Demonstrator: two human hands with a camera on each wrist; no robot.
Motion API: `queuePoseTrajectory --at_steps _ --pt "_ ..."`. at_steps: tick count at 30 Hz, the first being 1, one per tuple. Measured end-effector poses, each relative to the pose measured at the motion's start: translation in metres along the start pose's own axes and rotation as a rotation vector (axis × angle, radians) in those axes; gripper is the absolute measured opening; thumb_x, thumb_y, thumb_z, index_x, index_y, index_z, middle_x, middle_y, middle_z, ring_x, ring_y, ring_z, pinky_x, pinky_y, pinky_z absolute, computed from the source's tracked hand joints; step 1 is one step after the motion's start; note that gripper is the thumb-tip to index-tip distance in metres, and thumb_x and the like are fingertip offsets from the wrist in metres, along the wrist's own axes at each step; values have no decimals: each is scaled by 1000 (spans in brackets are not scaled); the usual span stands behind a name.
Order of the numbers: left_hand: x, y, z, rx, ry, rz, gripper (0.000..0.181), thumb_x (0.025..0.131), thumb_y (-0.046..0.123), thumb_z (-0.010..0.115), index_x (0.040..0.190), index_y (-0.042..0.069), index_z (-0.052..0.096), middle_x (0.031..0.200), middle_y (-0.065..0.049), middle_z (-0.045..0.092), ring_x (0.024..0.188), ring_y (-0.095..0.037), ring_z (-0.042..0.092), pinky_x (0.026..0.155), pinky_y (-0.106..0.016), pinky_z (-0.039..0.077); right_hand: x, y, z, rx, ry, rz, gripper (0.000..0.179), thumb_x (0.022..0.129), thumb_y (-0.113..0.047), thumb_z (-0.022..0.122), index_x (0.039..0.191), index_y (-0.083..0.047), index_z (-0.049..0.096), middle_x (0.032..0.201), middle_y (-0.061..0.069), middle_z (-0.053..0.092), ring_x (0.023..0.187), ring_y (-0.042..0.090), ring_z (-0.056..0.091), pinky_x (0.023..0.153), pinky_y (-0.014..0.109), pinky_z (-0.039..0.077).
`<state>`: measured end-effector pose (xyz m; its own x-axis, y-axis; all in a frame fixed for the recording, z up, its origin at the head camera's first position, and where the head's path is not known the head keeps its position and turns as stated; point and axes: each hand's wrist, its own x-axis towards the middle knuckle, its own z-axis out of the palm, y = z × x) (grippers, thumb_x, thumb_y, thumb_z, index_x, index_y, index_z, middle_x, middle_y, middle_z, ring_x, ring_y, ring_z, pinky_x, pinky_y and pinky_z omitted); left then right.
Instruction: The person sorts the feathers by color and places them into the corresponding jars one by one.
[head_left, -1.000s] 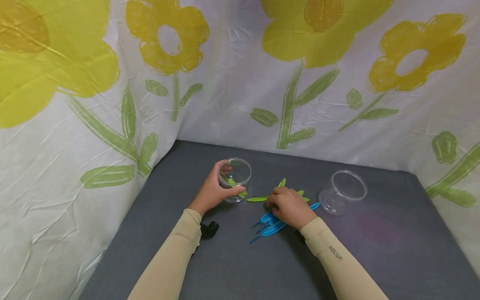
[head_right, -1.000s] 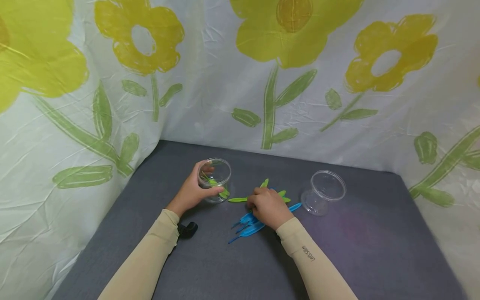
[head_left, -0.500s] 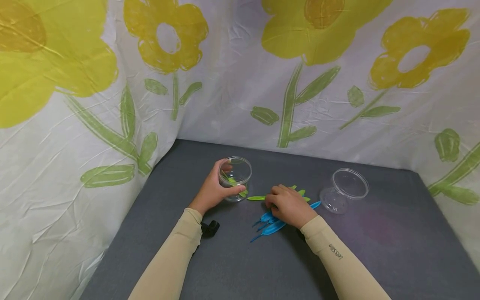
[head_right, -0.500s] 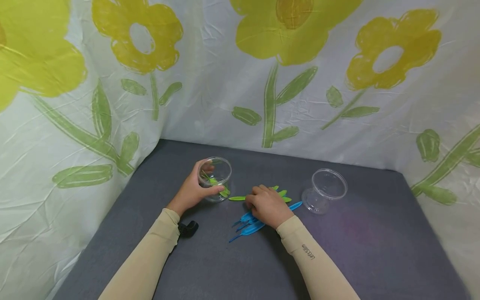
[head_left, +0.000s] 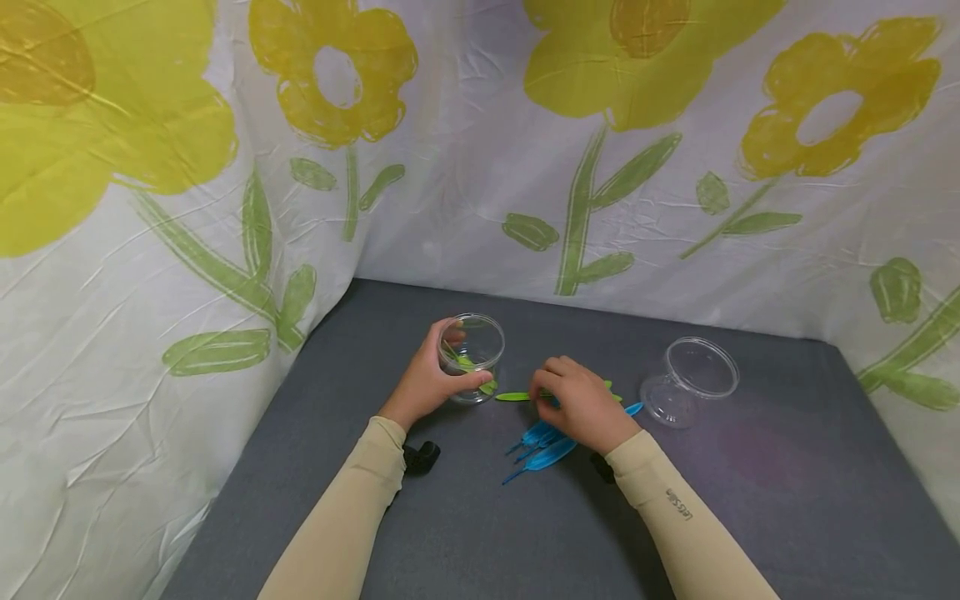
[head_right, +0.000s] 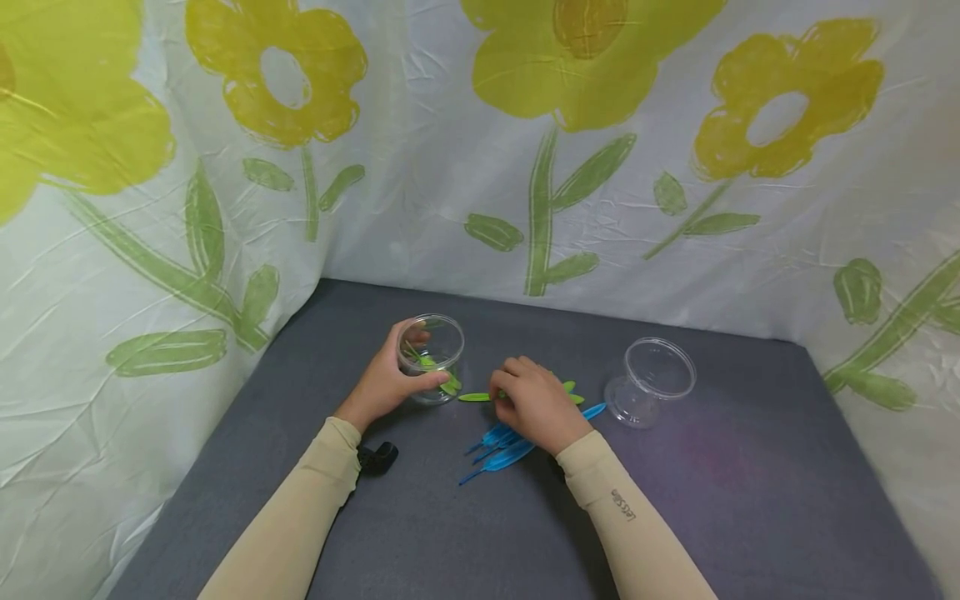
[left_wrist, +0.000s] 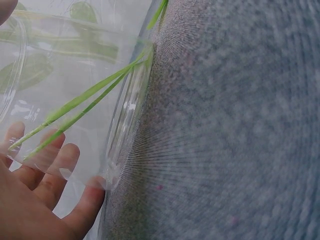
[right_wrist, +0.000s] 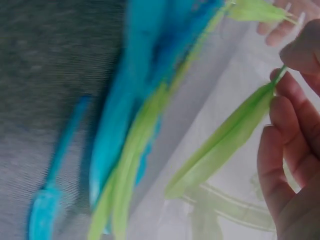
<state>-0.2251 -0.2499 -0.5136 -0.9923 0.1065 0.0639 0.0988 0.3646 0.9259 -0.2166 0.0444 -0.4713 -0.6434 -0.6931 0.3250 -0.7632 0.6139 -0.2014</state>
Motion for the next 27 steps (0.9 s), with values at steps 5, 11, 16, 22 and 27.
queuePoseTrajectory --at_steps 5,11,16,22,27 --pt "0 0 0 -2 2 0 108 82 57 93 166 36 29 159 1 51 149 -25 51 120 -57 47 7 -6 -11 50 61 25 12 96 -7 78 100 -18 73 102 -3 67 91 13 58 74 33 55" --pt "0 0 -1 -19 -3 3 107 81 56 93 166 36 30 158 2 51 147 -25 52 118 -55 48 19 -12 -25 109 121 13 10 99 -9 76 102 -17 73 104 -2 68 95 15 61 79 35 58" --pt "0 -1 -2 -28 -7 14 106 82 56 93 165 36 31 157 0 51 147 -26 51 117 -56 48 33 -19 -33 131 147 2 9 100 -8 75 104 -16 72 105 -3 67 98 18 62 82 35 58" --pt "-1 1 -2 -35 -16 20 105 83 56 92 165 36 30 158 -1 50 146 -27 51 116 -57 49 51 -28 -38 157 196 -60 10 100 -7 74 105 -15 71 105 -3 67 98 16 61 85 35 58" --pt "-1 2 -2 -43 -17 7 104 82 58 92 164 40 30 157 3 50 145 -25 52 114 -56 50 65 -37 -41 184 239 -114 12 100 -5 74 106 -15 70 107 -3 68 100 17 63 87 34 58"
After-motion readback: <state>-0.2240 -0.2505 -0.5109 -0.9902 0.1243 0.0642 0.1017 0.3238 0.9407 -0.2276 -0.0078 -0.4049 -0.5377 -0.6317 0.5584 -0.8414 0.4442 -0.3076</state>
